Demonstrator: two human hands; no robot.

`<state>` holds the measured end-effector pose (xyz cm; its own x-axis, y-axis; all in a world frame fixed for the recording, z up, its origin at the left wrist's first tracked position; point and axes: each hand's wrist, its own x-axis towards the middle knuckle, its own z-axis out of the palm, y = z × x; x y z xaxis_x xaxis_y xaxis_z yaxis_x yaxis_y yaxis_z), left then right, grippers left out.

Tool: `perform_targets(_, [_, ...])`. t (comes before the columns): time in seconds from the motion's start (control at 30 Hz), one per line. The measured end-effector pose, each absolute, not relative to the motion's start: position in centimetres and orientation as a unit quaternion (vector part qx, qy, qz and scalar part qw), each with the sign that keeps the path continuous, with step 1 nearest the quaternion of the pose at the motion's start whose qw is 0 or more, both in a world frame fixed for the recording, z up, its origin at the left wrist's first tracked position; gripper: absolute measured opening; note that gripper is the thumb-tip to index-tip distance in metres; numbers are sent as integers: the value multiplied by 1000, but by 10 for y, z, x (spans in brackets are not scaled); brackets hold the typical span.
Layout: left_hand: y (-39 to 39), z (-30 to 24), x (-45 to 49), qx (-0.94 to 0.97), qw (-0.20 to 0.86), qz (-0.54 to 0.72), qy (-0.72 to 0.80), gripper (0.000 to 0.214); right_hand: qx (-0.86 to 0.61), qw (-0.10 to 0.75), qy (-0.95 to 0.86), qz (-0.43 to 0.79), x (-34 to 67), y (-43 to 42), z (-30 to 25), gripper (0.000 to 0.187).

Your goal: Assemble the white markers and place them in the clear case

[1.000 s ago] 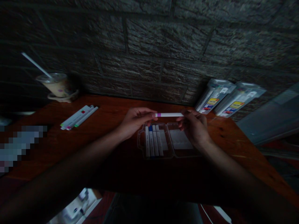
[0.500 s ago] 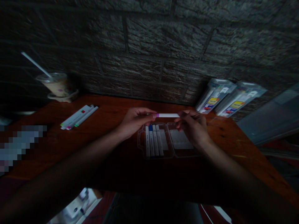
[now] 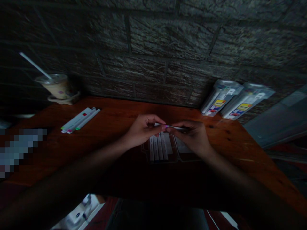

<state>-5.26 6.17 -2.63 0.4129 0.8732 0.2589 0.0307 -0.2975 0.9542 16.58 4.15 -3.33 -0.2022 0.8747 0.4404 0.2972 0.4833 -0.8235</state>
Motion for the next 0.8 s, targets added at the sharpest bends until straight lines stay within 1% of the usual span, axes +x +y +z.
perform_targets(0.17, [57, -24, -51, 710, 469, 421, 314, 14, -415, 474, -733, 255, 165, 40, -34, 8])
perform_targets(0.4, [58, -29, -52, 740, 441, 422, 281, 15, -407, 480, -711, 313, 163, 41, -31, 9])
perform_targets(0.6, [60, -30, -51, 755, 400, 428, 297, 10, -391, 489, -693, 357, 162, 43, -32, 8])
perform_targets(0.7, [62, -30, -51, 756, 387, 441, 290, 8, -385, 490, -692, 363, 161, 43, -31, 9])
perform_targets(0.8, [64, -31, -52, 748, 387, 449, 299, 11, -381, 488, -696, 364, 160, 41, -30, 10])
